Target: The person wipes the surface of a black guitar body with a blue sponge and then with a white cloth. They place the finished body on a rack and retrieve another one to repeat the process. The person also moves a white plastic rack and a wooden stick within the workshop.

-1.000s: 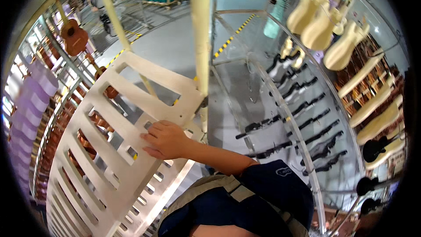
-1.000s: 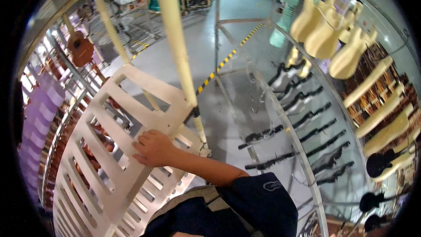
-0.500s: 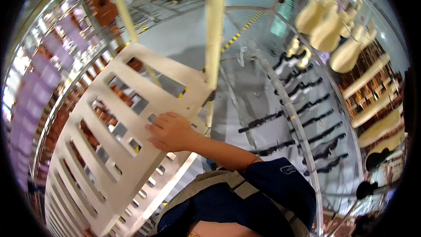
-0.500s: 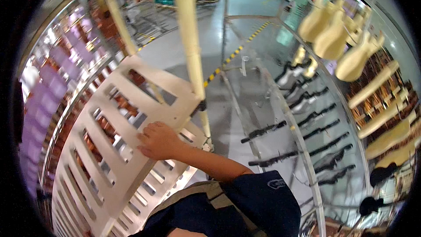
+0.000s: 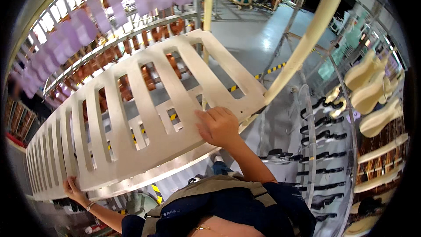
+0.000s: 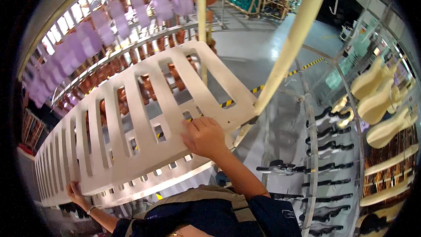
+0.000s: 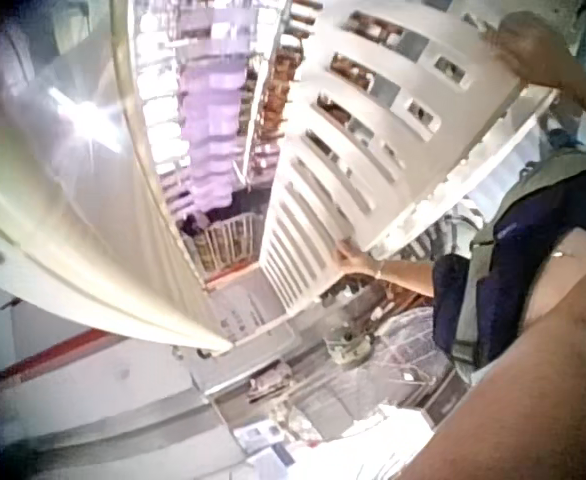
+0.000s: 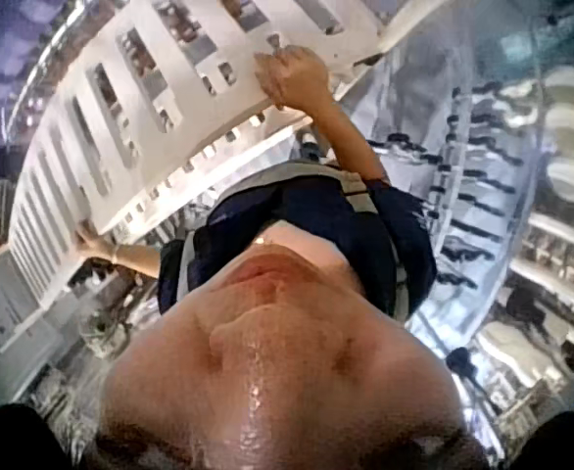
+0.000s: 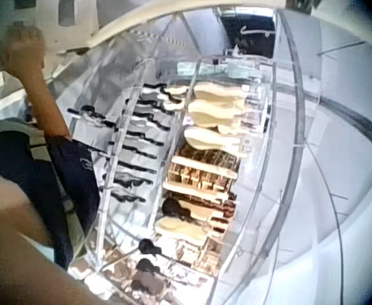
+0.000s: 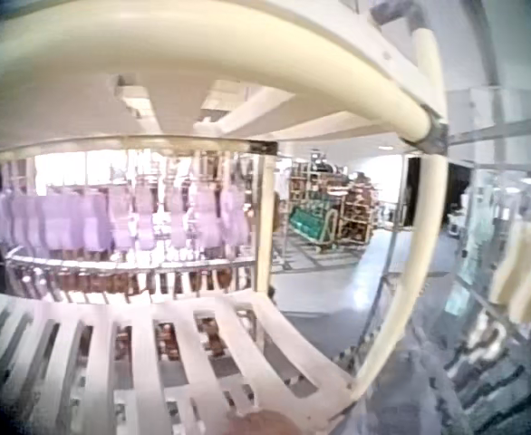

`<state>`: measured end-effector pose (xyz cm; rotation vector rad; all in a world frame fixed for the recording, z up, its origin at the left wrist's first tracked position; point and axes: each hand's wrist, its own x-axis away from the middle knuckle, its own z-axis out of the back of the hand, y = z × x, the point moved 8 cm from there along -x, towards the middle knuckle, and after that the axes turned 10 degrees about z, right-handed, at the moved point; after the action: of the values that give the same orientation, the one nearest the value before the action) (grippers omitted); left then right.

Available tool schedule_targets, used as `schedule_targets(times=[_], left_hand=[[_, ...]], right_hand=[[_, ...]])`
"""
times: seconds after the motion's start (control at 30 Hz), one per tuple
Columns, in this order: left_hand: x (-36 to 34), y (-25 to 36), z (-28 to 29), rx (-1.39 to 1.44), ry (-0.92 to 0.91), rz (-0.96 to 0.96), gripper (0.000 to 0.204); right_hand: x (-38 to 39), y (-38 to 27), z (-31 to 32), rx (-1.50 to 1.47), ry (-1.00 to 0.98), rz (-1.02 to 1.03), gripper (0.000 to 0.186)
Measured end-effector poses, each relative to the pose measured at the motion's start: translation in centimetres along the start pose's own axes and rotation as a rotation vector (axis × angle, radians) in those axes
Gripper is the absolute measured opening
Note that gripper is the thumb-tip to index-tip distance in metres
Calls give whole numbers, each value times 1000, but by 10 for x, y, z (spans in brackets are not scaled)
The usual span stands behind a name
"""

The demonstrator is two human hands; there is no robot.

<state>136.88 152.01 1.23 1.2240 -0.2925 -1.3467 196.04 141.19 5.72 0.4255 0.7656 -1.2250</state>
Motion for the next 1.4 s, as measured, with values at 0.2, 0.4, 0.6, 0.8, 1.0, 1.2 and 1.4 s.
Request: schedule_targets(times=[0.2, 0.4, 0.6, 0.8, 1.0, 1.2, 1.4], left_hand=[[8, -14, 12, 28, 120, 7, 25], [2, -25, 10, 139, 94, 30, 24], [7, -1, 7, 61, 121, -17, 25], [6, 13, 4, 25, 154, -41, 21], [10, 17, 10, -15, 216, -40, 20], [10, 33, 7, -100, 243, -60, 20], [9, 24, 11, -87, 254, -30, 18]], right_hand=[[0, -6, -8, -4, -22, 18, 30], [-2, -12, -9, 10, -24, 27, 29], [-5, -17, -13, 7, -33, 10, 28], [-3, -16, -16, 36, -23, 9, 27], [-7, -18, -16, -15, -15, 23, 26], [-4, -23, -17, -17, 11, 46, 26], [-8, -30, -21, -15, 39, 65, 22]])
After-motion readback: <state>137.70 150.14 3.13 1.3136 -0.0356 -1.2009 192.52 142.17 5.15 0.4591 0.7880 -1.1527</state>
